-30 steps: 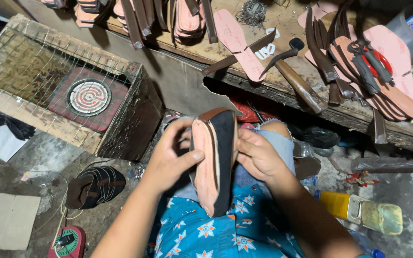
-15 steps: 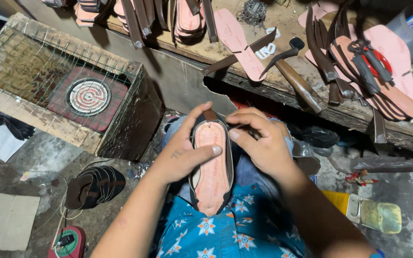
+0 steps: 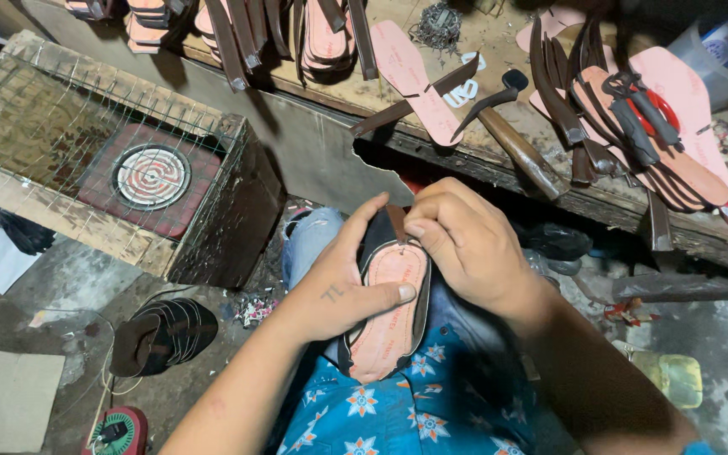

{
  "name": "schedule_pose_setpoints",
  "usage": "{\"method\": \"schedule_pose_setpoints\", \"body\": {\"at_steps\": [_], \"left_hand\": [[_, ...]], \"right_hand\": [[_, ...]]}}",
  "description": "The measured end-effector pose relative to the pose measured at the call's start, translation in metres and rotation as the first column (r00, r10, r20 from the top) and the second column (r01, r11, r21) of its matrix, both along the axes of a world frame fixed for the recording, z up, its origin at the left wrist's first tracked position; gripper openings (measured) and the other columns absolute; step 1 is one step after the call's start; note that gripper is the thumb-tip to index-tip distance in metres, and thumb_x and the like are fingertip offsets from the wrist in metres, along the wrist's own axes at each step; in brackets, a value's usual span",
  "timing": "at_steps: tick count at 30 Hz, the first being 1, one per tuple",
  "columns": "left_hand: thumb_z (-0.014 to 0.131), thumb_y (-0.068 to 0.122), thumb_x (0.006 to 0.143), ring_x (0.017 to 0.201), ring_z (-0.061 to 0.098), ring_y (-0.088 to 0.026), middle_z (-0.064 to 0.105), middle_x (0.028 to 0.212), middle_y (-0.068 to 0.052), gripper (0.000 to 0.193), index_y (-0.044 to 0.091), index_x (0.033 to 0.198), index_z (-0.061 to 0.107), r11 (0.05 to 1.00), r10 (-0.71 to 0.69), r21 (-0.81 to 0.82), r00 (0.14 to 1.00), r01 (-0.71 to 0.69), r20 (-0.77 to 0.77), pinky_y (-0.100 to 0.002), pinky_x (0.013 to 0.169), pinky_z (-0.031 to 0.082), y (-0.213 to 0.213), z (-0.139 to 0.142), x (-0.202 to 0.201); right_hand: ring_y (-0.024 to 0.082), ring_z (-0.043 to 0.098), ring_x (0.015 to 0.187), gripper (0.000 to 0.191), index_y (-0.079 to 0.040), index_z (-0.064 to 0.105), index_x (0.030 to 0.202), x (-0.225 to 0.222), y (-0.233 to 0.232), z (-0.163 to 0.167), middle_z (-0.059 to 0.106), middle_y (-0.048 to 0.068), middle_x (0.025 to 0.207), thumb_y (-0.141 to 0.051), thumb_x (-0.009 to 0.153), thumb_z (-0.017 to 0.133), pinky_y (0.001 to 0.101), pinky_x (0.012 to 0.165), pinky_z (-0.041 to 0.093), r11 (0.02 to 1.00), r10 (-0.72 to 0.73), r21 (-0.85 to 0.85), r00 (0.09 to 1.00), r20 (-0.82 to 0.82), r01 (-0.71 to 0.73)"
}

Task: The person sits on the floor and uses last pliers to pull and grip the dark shoe upper over the insole, then hammers the edge to set it. They turn the shoe repeatedly to work around the toe and sides, then hold up the shoe and continue gripping and hammering the edge.

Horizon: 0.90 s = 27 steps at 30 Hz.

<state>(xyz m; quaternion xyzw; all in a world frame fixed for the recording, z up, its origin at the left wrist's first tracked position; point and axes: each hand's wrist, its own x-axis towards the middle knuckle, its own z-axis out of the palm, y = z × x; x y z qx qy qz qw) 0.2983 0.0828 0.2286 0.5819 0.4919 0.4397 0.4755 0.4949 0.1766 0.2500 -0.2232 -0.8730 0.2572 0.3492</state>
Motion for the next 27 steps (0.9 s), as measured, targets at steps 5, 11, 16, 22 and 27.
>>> {"method": "schedule_pose_setpoints", "body": {"at_steps": [5,11,16,22,27], "left_hand": [[0.086,0.03,0.074,0.146,0.048,-0.032,0.048,0.155,-0.024,0.106,0.0,0.159,0.03,0.996,-0.031,0.085,0.998,0.035,-0.055,-0.039,0.12,0.036,-0.004,0.006,0.009],[0.083,0.03,0.075,0.147,0.047,-0.031,0.047,0.156,-0.023,0.104,0.001,0.16,0.031,0.998,-0.022,0.051,0.999,0.024,-0.04,-0.038,0.121,0.036,-0.002,0.0,0.008],[0.083,0.028,0.075,0.149,0.044,-0.032,0.045,0.157,-0.022,0.103,0.003,0.161,0.031,0.991,-0.123,0.056,0.992,0.123,-0.013,-0.039,0.121,0.033,0.007,-0.009,0.011],[0.081,0.025,0.076,0.148,0.044,-0.033,0.049,0.155,-0.021,0.1,0.002,0.16,0.033,0.98,-0.183,0.073,0.983,0.184,-0.016,-0.039,0.122,0.033,0.015,-0.018,0.021],[0.082,0.024,0.074,0.145,0.045,-0.033,0.048,0.152,-0.022,0.099,0.0,0.157,0.034,0.989,-0.122,0.078,0.99,0.128,-0.072,-0.039,0.12,0.034,0.016,-0.016,0.03]], "right_hand": [[0.025,0.067,0.097,0.008,-0.001,0.066,0.104,0.003,0.0,0.001,0.066,0.011,0.105,-0.007,0.104,0.061,0.034,0.089,0.053,0.979,-0.062,-0.202,0.991,-0.123,0.036],[0.026,0.069,0.102,0.021,0.0,0.068,0.108,0.033,-0.005,0.026,0.067,0.014,0.11,-0.01,0.09,0.071,0.0343,0.089,0.055,0.976,0.201,-0.091,0.979,0.035,-0.197],[0.031,0.069,0.095,0.026,-0.003,0.07,0.105,0.034,-0.002,0.047,0.07,0.013,0.105,-0.011,0.082,0.076,0.0408,0.083,0.055,0.941,0.141,0.264,0.953,0.268,-0.213],[0.033,0.067,0.088,0.029,0.002,0.065,0.102,0.043,-0.003,0.048,0.066,0.015,0.097,-0.012,0.079,0.077,0.0419,0.075,0.055,0.894,0.122,0.365,0.926,0.358,-0.259],[0.034,0.066,0.085,0.02,-0.001,0.061,0.097,0.041,-0.002,0.026,0.064,0.014,0.094,-0.004,0.08,0.071,0.0434,0.074,0.055,0.957,0.025,0.273,0.964,0.266,-0.1]]}}
